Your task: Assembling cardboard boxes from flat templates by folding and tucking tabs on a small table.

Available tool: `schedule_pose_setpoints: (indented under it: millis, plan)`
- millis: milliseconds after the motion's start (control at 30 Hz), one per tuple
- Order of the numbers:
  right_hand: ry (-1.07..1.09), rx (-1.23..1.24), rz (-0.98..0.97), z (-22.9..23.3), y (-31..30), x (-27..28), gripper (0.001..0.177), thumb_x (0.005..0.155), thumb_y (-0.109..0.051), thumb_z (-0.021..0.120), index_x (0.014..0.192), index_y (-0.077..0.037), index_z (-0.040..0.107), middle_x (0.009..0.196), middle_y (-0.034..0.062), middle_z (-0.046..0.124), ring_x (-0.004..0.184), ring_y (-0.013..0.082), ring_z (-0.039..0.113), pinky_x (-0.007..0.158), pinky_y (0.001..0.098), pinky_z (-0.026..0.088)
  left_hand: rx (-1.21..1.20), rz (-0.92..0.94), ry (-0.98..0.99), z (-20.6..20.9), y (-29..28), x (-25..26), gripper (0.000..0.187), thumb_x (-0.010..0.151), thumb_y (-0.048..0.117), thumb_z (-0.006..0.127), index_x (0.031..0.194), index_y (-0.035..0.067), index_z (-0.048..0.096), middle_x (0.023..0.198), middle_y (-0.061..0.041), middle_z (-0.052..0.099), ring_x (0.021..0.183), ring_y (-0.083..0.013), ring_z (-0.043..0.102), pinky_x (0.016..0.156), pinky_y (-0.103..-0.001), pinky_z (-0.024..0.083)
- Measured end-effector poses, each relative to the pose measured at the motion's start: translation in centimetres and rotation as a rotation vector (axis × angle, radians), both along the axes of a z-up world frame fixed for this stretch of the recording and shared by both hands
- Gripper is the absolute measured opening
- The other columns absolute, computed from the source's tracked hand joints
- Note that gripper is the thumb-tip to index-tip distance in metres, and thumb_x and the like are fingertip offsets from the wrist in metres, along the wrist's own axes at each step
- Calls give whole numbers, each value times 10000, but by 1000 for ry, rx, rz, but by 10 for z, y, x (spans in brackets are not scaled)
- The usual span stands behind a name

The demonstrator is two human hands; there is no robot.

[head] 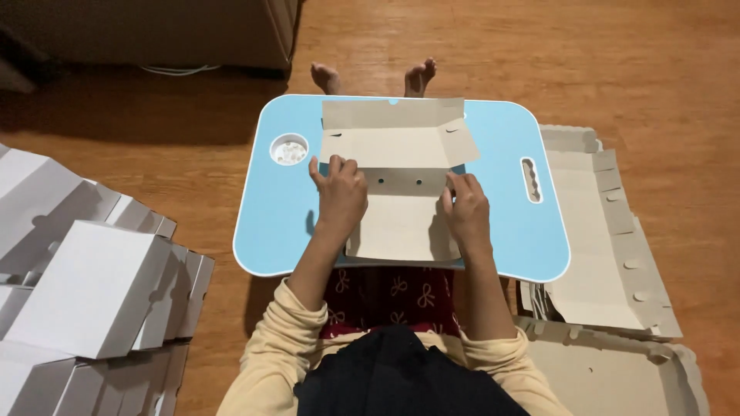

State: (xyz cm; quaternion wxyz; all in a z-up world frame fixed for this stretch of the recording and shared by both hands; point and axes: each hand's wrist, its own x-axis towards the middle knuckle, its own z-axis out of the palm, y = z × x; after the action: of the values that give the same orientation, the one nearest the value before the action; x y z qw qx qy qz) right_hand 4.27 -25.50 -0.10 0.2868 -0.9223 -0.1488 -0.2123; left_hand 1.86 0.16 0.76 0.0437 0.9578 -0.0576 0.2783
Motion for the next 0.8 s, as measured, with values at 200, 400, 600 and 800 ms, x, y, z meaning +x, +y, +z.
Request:
schedule_pose_setpoints:
  millis: [200, 400, 600, 800]
  plan:
    - [14, 17, -24, 5, -4, -4, 218, 995, -48, 618, 1176, -24, 737, 1054, 157, 694, 937, 300, 722, 733, 341, 627, -42, 9, 24, 20, 3, -20, 84, 885, 127, 755, 810, 109, 789, 906, -68, 710, 1100, -263, 600, 1045, -740, 217]
    - [20, -63, -73, 13, 3, -12, 259, 945, -16, 646, 1176, -55, 755, 1146, 130, 726, 1025, 271, 712, 834, 314, 615, -48, -3, -75, 23, 13, -11, 175, 938, 256, 714, 857, 109, 766, 889, -73, 640, 1032, -275, 584, 999, -695, 315]
    - [-36, -148, -102, 8, 19, -14, 253, 938, -43, 660, 1165, -72, 769, 1153, 118, 738, 1030, 252, 711, 836, 319, 613, -309, -456, 12, 28, -38, 30, 245, 944, 165, 599, 1167, 95, 671, 891, -155, 630, 902, -385, 688, 782, -485, 585]
    - [-2, -145, -26, 13, 20, -19, 161, 900, -14, 701, 1048, -23, 764, 1093, 171, 730, 954, 300, 725, 771, 336, 630, -555, -478, 650, 10, -95, 85, 520, 1046, 461, 428, 999, 54, 749, 872, -285, 722, 941, -491, 738, 828, -577, 590]
